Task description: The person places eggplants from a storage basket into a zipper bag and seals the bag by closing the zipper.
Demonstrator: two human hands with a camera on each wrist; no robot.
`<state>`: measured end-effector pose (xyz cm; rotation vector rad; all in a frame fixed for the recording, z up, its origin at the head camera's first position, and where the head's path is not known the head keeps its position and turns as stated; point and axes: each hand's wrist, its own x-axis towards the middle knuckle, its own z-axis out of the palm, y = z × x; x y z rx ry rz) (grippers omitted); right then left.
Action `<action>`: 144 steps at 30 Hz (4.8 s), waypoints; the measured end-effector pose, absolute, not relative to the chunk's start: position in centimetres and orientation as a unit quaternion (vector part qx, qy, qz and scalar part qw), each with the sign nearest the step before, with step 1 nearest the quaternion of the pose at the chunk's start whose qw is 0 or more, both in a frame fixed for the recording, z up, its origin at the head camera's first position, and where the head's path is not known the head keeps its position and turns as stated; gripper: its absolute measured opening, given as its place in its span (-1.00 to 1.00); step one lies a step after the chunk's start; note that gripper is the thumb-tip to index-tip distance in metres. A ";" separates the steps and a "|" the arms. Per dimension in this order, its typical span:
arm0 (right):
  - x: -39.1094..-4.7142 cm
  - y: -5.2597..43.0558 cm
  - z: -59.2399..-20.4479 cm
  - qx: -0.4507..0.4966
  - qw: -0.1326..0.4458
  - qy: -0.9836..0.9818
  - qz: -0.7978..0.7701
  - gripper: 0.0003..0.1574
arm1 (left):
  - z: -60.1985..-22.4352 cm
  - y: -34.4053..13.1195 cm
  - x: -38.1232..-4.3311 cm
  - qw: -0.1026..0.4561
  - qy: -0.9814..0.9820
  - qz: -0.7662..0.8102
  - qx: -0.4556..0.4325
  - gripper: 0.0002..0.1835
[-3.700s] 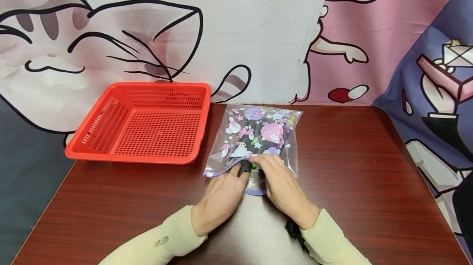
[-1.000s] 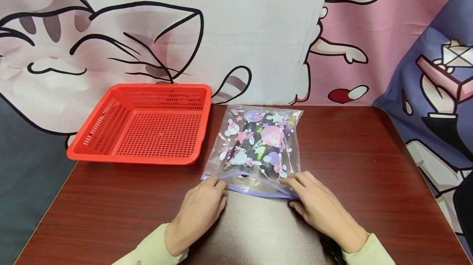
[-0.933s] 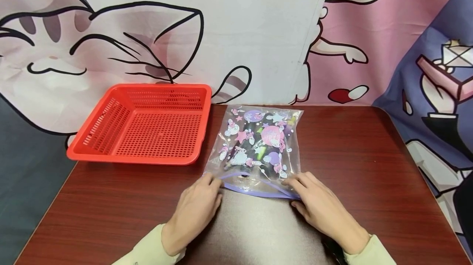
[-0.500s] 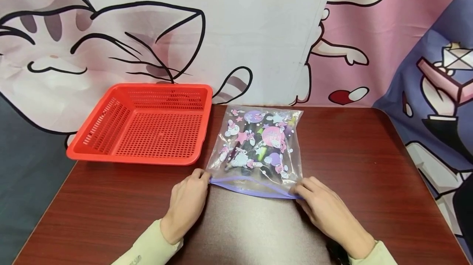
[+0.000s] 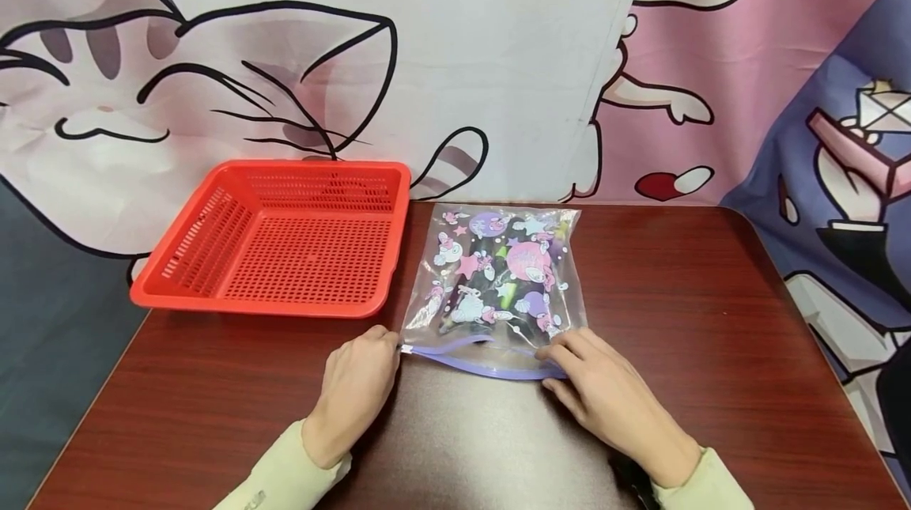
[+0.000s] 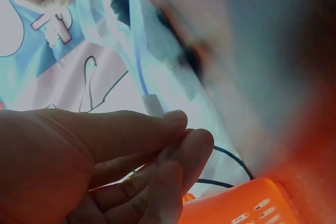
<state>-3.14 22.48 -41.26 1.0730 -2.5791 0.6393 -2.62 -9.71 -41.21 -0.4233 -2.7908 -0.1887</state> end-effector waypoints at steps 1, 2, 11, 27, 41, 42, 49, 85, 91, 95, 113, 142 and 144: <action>-3.2 22.1 -41.1 0.374 0.138 -0.890 0.222 -0.51 | -41.1 -9.7 -2.6 0.154 -0.975 -0.069 -0.148 -0.74; -3.3 21.6 -41.0 0.377 0.139 -0.888 0.225 -0.50 | -40.9 -9.7 -2.6 0.152 -0.975 -0.071 -0.149 -0.74; -3.8 16.4 -40.7 0.427 0.194 -0.838 0.281 -0.68 | -39.8 -9.6 -2.6 0.142 -0.975 -0.083 -0.147 -0.67; -5.1 11.4 -40.6 0.448 0.215 -0.829 0.257 -0.60 | -38.7 -9.6 -3.1 0.143 -0.972 -0.120 -0.143 -0.67; -5.7 8.8 -41.2 0.433 0.250 -0.835 0.231 -0.72 | -38.5 -9.9 -3.2 0.164 -0.966 -0.128 -0.152 -0.60; -5.8 8.6 -41.2 0.435 0.251 -0.834 0.229 -0.72 | -38.5 -10.0 -3.2 0.164 -0.966 -0.128 -0.152 -0.61; -5.7 8.5 -41.7 0.426 0.242 -0.838 0.239 -0.78 | -38.7 -9.9 -3.2 0.165 -0.964 -0.130 -0.161 -0.61; -5.8 8.0 -42.3 0.403 0.244 -0.827 0.306 -0.83 | -39.0 -10.2 -3.7 0.198 -0.938 -0.167 -0.229 -0.79; -6.0 8.3 -42.3 0.418 0.251 -0.822 0.294 -0.79 | -39.2 -10.4 -3.8 0.195 -0.935 -0.176 -0.238 -0.90; -6.0 8.3 -42.3 0.420 0.246 -0.823 0.292 -0.78 | -39.2 -10.4 -3.8 0.191 -0.936 -0.174 -0.239 -0.90; -6.1 8.9 -42.2 0.422 0.235 -0.823 0.299 -0.77 | -39.3 -10.4 -3.7 0.184 -0.936 -0.186 -0.237 -0.89; -5.9 10.5 -42.2 0.411 0.224 -0.837 0.285 -0.83 | -39.0 -10.6 -3.8 0.169 -0.937 -0.204 -0.229 -0.92; -5.9 10.5 -42.2 0.412 0.228 -0.834 0.286 -0.81 | -39.1 -10.7 -3.8 0.170 -0.937 -0.201 -0.229 -0.91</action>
